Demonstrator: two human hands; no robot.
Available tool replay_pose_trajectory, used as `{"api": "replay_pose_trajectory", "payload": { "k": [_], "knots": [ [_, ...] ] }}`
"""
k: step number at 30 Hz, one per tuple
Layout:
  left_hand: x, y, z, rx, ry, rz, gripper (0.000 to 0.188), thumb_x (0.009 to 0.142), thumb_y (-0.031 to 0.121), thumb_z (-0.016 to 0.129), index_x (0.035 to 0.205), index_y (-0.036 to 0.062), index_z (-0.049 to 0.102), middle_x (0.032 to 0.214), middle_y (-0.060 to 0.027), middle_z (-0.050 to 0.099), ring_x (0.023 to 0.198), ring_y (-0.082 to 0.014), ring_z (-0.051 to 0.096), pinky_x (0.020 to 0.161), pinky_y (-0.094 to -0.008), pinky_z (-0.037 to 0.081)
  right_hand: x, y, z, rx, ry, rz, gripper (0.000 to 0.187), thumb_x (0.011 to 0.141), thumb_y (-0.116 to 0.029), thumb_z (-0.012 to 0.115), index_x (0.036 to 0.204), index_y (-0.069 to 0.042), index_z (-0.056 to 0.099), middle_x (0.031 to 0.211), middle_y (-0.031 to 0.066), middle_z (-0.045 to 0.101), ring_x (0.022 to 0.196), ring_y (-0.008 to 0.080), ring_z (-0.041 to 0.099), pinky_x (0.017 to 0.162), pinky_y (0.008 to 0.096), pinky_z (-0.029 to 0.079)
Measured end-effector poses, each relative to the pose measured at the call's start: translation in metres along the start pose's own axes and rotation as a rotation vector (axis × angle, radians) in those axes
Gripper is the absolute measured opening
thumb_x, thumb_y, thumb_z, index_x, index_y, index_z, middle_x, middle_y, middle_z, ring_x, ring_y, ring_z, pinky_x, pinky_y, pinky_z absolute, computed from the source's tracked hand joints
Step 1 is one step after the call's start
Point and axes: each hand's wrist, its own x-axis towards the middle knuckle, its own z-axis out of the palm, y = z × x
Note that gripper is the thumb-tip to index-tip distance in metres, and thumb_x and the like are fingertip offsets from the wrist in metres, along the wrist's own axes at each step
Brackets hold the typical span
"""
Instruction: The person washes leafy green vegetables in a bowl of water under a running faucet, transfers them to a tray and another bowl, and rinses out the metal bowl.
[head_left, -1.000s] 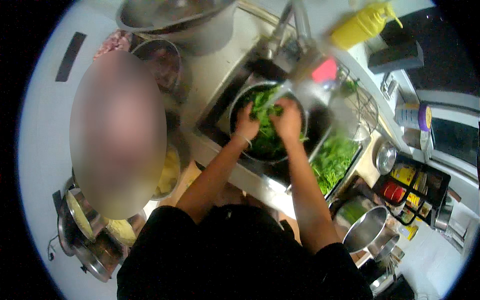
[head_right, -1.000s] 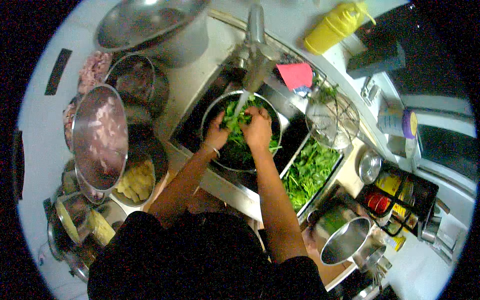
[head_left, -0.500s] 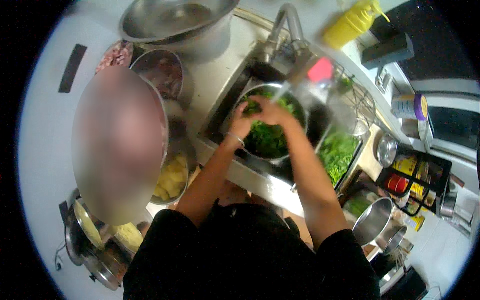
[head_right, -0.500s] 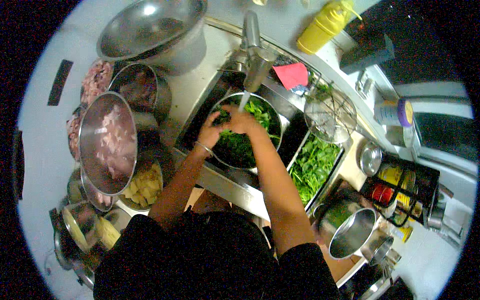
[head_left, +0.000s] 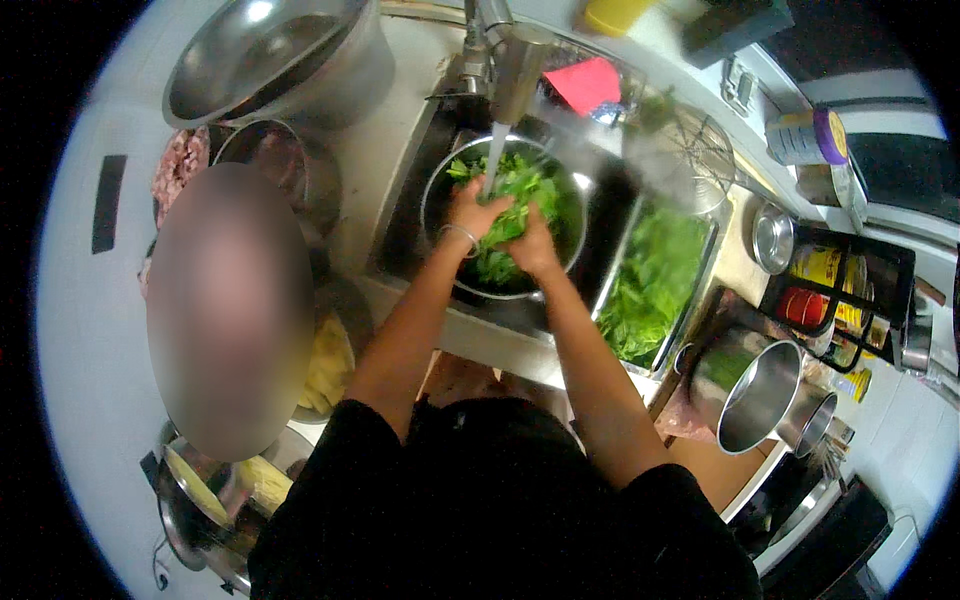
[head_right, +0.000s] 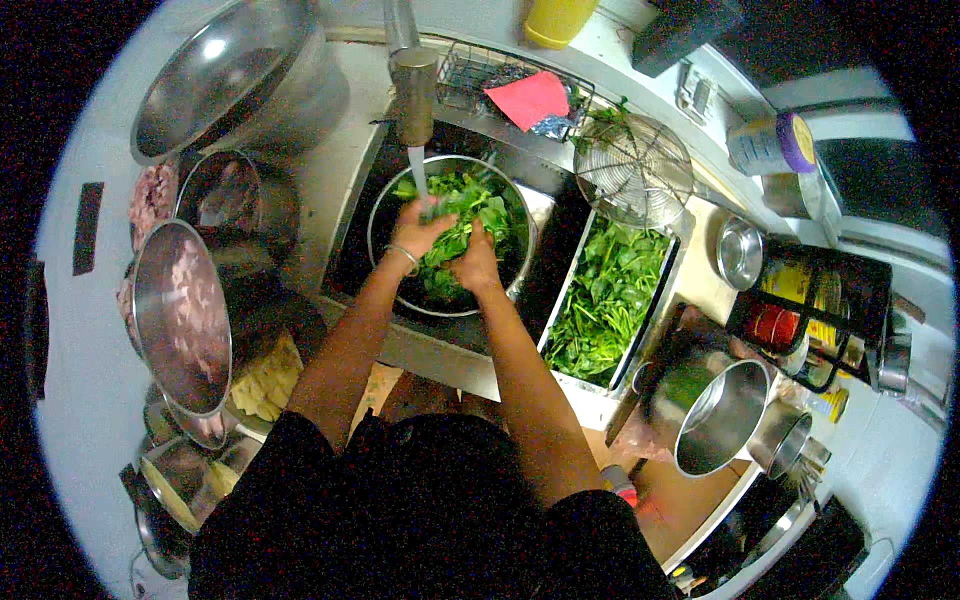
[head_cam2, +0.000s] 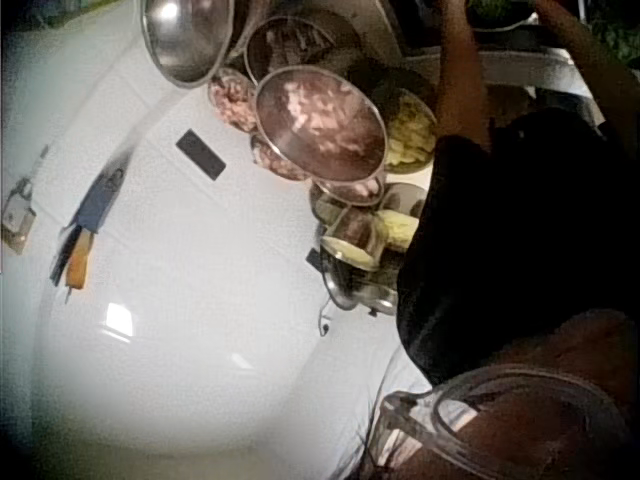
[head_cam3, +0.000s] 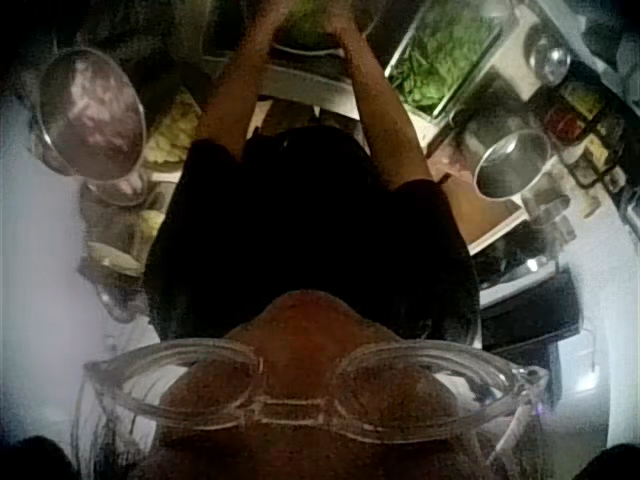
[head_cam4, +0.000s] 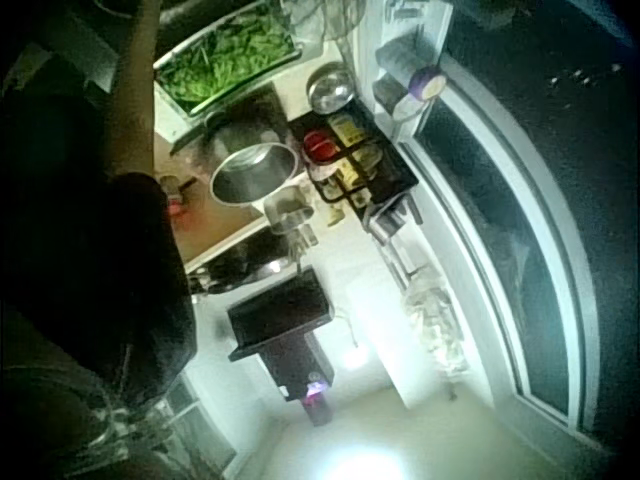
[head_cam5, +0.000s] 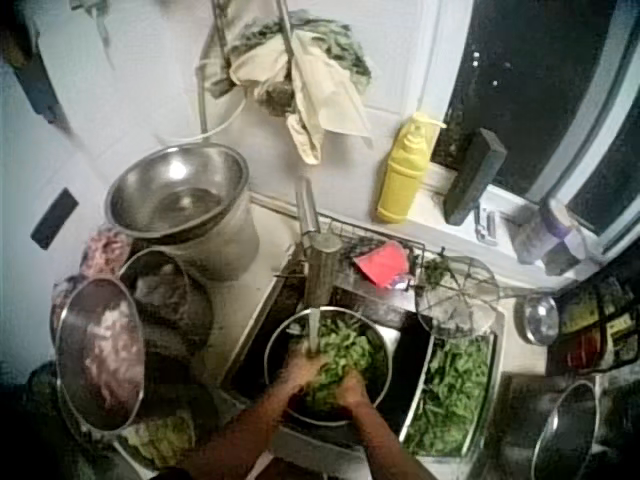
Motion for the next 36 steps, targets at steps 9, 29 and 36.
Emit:
{"api": "replay_pose_trajectory", "payload": {
  "k": [9, 29, 36],
  "knots": [
    [-0.023, 0.062, -0.046, 0.107, -0.089, -0.046, 0.048, 0.084, 0.037, 0.050, 0.117, 0.0018, 0.047, 0.110, -0.0238, 0.053, 0.101, -0.0381, 0.051, 0.085, -0.0390, 0.041, -0.037, -0.043, -0.067, -0.013, 0.384, -0.268, 0.060, 0.057, 0.000, 0.069, 0.112, -0.007, 0.048, 0.104, 0.0215, 0.050, 0.099, 0.0390, 0.049, 0.085, 0.0397, 0.042],
    [-0.009, -0.009, -0.011, 0.340, 0.007, 0.081, 0.055, 0.080, 0.036, 0.057, 0.126, 0.0111, 0.041, 0.124, -0.0176, 0.045, 0.113, -0.0295, 0.044, 0.095, -0.0359, 0.034, 0.000, -0.020, -0.040, -0.199, 0.064, 0.210, 0.095, 0.061, -0.004, 0.066, 0.138, -0.011, 0.011, 0.123, 0.0255, 0.042, 0.118, 0.0405, 0.036, 0.096, 0.0424, 0.036],
    [0.001, -0.025, -0.006, -0.070, -0.149, -0.219, 0.082, 0.068, 0.045, 0.067, 0.132, 0.0069, 0.033, 0.122, -0.0184, 0.047, 0.110, -0.0303, 0.047, 0.090, -0.0378, 0.038, 0.023, 0.052, 0.034, 0.431, -0.010, 0.050, 0.086, 0.065, -0.005, 0.061, 0.137, -0.006, 0.015, 0.120, 0.0262, 0.045, 0.110, 0.0380, 0.046, 0.092, 0.0382, 0.039]
  ]
}}
